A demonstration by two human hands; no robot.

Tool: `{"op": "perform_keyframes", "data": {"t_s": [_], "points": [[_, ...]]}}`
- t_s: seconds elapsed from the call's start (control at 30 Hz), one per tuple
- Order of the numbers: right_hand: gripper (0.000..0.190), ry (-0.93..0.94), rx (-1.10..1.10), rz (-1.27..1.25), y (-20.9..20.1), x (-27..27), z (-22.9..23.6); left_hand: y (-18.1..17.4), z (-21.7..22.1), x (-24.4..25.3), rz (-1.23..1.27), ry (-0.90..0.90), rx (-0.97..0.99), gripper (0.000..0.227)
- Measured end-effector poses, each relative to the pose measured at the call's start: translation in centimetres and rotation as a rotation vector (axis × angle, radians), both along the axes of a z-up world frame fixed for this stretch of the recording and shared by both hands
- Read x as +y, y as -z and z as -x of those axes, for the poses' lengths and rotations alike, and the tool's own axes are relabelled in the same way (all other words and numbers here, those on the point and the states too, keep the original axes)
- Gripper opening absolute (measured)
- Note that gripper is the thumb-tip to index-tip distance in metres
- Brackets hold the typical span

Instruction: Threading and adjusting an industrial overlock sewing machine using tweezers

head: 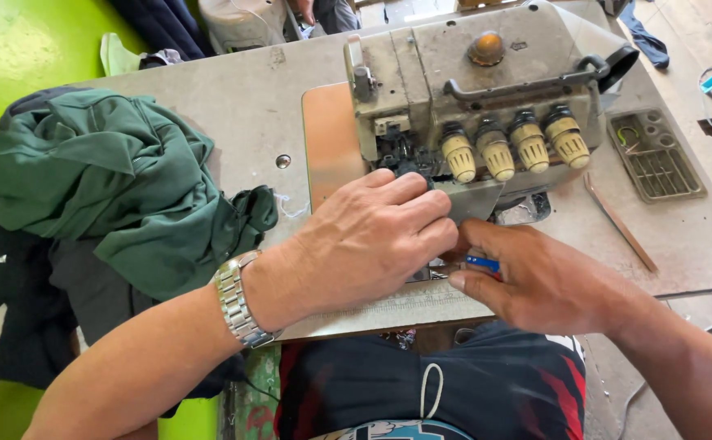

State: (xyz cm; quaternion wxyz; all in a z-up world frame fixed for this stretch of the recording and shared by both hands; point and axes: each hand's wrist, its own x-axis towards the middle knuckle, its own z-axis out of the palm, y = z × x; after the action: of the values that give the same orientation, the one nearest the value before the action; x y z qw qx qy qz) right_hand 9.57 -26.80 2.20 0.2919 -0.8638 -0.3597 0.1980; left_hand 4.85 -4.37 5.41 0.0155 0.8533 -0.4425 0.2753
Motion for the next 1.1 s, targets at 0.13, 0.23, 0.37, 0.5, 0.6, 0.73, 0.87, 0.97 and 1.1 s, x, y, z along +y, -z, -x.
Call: {"op": "perform_keyframes", "data": {"t_s": [0.13,0.23,0.37,0.5,0.6,0.73,0.87,0.97,1.1], "points": [[0.014,-0.088,-0.081,0.004,0.0,-0.5,-0.8,0.3,-0.3,0.1,0.011,0.011,-0.038,0.013],[0.011,-0.094,-0.108,-0.024,0.5,-1.2,-1.3,0.3,-0.4,0.4,0.022,0.019,-0.036,0.015],[0.023,0.063,-0.194,0.090,1.7,-2.7,-2.2,0.2,-0.3,0.8,0.111,0.032,-0.049,0.018],[0.033,0.083,-0.475,-0.036,7.7,-5.8,-4.4,2.7,0.8,0.9,0.441,0.075,0.217,0.015],[0.042,0.300,-0.495,0.119,9.4,-6.4,-4.4,6.1,1.6,-0.1,0.744,-0.028,0.362,0.015],[0.046,0.497,-0.599,0.168,11.7,-8.1,-4.8,8.0,3.4,-1.5,1.023,-0.066,0.465,0.010],[0.031,0.493,-0.771,0.098,12.0,-8.3,-4.6,8.4,3.1,-0.8,1.280,-0.056,0.528,0.011],[0.032,0.500,-0.887,0.085,12.3,-10.3,-5.0,6.9,2.9,-0.1,1.292,-0.280,0.477,0.008],[0.037,0.602,-0.869,0.052,14.4,-13.2,-5.8,8.5,3.9,-0.6,1.365,-0.143,0.701,0.012]]}}
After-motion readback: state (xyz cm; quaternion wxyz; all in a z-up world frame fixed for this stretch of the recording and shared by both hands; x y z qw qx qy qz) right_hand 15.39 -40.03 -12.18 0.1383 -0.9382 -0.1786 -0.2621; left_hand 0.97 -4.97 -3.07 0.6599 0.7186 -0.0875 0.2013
